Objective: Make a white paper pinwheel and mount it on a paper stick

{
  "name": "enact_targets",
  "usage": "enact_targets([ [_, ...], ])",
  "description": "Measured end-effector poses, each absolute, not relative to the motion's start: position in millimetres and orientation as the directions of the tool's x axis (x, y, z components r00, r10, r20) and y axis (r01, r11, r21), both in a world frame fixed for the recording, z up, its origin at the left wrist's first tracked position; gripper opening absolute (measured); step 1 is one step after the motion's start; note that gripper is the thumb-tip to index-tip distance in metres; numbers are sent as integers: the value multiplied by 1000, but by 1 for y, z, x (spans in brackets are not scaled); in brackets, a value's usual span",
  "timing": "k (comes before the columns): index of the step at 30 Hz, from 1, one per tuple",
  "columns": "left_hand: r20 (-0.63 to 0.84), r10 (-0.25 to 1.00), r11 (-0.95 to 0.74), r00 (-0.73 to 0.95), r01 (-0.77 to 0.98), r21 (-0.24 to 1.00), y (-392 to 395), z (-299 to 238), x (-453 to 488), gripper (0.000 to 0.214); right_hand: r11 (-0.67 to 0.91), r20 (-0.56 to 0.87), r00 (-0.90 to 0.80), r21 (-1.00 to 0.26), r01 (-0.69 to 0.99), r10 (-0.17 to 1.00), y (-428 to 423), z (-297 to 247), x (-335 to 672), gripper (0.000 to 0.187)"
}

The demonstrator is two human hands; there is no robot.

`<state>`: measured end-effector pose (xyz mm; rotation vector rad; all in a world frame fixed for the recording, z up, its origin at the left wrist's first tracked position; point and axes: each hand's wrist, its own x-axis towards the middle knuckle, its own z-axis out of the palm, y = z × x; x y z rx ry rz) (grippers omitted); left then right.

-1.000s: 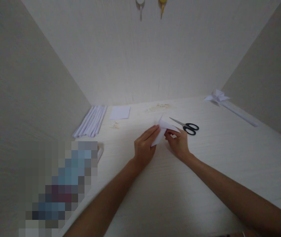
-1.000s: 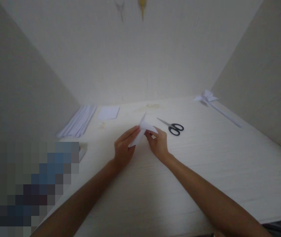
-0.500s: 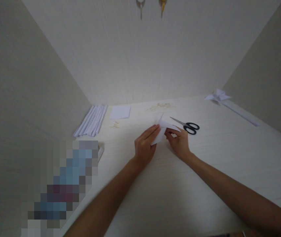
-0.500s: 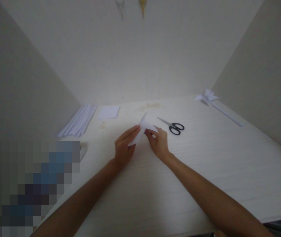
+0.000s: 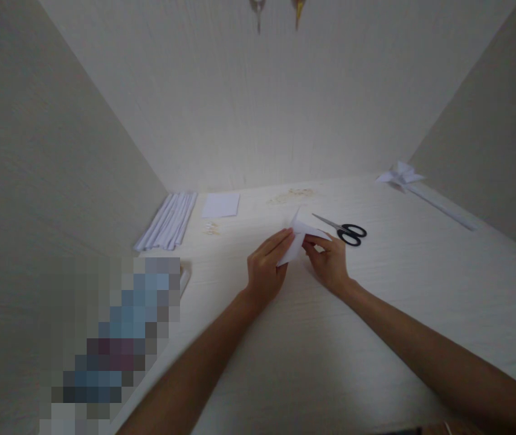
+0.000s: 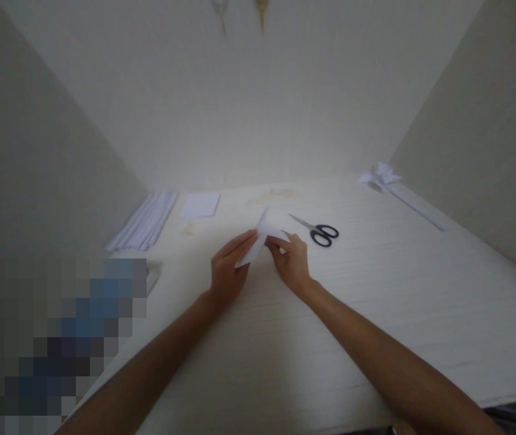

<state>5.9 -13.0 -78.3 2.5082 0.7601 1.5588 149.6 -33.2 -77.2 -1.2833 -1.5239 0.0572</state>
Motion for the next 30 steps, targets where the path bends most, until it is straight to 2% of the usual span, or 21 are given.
enact_targets([
  [21,809,440,-886,390,333,321,-15,-77,6,46,395,656,190,-633,666,730,-35,-75,148,18],
  [30,787,495,-856,369,366,366,-15,-79,5,45,420,651,120,-608,674,750,-34,-74,148,21],
])
